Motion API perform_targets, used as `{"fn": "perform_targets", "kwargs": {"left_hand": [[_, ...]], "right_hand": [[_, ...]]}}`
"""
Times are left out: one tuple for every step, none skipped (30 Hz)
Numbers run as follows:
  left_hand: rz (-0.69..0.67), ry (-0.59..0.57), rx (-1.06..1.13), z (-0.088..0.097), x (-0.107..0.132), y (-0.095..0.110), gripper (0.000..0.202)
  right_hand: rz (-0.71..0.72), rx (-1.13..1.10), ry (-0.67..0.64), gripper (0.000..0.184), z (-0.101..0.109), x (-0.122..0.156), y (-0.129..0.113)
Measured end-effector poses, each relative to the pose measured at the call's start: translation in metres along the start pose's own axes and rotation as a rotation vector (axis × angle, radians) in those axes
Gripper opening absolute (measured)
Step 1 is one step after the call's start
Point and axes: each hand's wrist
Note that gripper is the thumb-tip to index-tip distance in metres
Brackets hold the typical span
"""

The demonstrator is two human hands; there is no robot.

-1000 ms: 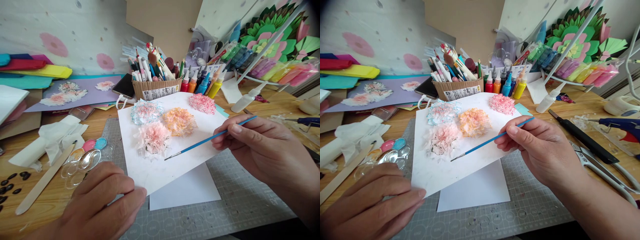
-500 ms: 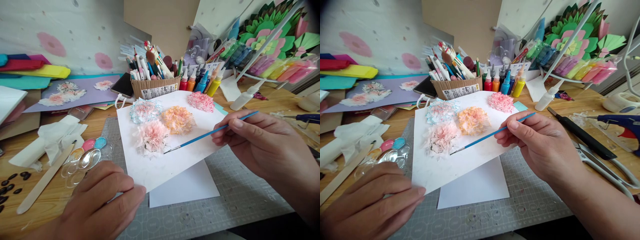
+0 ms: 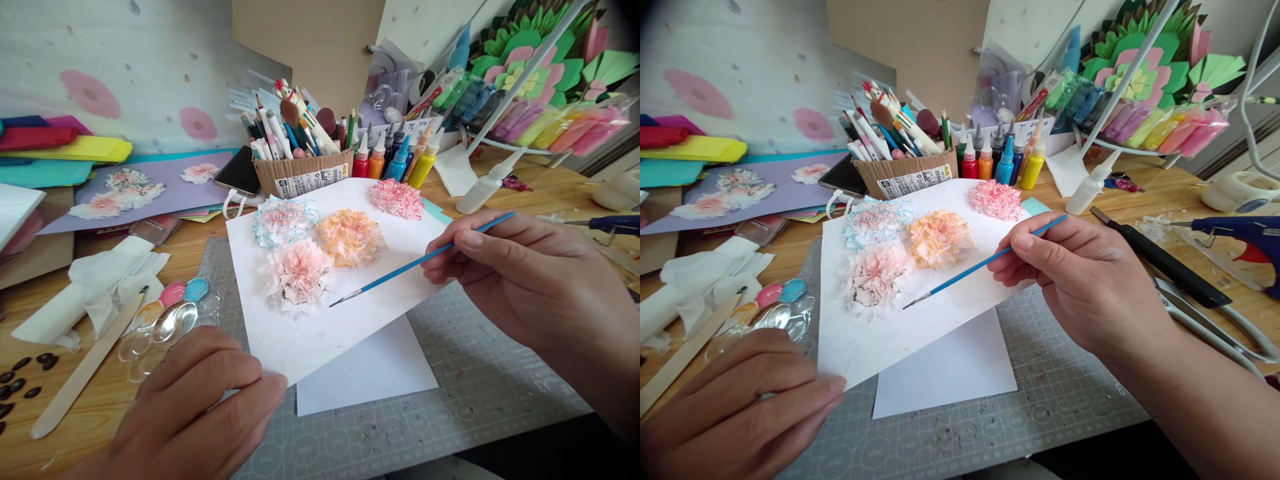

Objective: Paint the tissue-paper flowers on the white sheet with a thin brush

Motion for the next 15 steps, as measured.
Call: {"fn": "perform_targets", "kwargs": {"left_hand": [[0.001, -0.004, 0.006, 0.0005, -0.0006, 0.0003, 0.02], [0.006, -0.008, 0.011, 0.001, -0.0013, 0.0003, 0.02], [0.002, -0.014, 0.013, 0.0014, -0.0019, 0.0002, 0.021], [-0.015, -0.025, 0.013, 0.0016, -0.0023, -0.0001, 0.021], [-0.035, -0.029, 0.013, 0.0017, -0.0027, -0.0004, 0.02], [-0.044, -0.026, 0.008, 0.0015, -0.0028, -0.0007, 0.021], [-0.041, -0.018, 0.003, 0.0011, -0.0028, -0.0008, 0.021], [-0.027, -0.007, 0.0, 0.0006, -0.0027, -0.0008, 0.021], [-0.002, 0.004, 0.0, 0.0, -0.0025, -0.0007, 0.021], [0.023, 0.017, -0.003, -0.0006, -0.0022, -0.0004, 0.021], [0.032, 0.026, -0.008, -0.0011, -0.002, -0.0001, 0.02], [0.03, 0.032, -0.011, -0.0016, -0.0017, 0.0002, 0.019], [0.028, 0.035, -0.011, -0.002, -0.0014, 0.0004, 0.019], [0.025, 0.041, -0.01, -0.0024, -0.0012, 0.0006, 0.019], [0.033, 0.047, -0.009, -0.0027, -0.001, 0.0007, 0.021]], "right_hand": [[0.007, 0.005, 0.003, 0.011, 0.0008, -0.0004, 0.0001], [0.012, 0.01, 0.005, 0.012, 0.0012, -0.0007, 0.0001], [0.014, 0.012, 0.005, 0.012, 0.0013, -0.0009, 0.0], [0.015, 0.011, 0.005, 0.012, 0.001, -0.001, -0.0003], [0.013, 0.007, 0.005, 0.012, 0.0002, -0.0009, -0.0007], [0.009, 0.003, 0.0, 0.012, -0.0008, -0.0007, -0.0012], [0.007, -0.002, -0.01, 0.012, -0.0021, -0.0003, -0.0017], [0.007, -0.008, -0.023, 0.012, -0.0033, 0.0001, -0.0022], [0.006, -0.017, -0.037, 0.012, -0.0044, 0.0006, -0.0027], [0.007, -0.025, -0.047, 0.012, -0.0052, 0.0011, -0.0031], [0.012, -0.032, -0.057, 0.012, -0.0056, 0.0016, -0.0036], [0.019, -0.035, -0.065, 0.012, -0.0055, 0.002, -0.0039], [0.025, -0.031, -0.069, 0.012, -0.0051, 0.0024, -0.0042], [0.032, -0.023, -0.068, 0.012, -0.0043, 0.0026, -0.0043], [0.04, -0.014, -0.059, 0.012, -0.0035, 0.0028, -0.0043]]}}
Point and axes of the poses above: each hand's wrist, its own x-axis away from the middle knuckle, its own z-axis out of the back of the hand, y = z × x, and after that the axes turned 12 degrees about z, right-handed
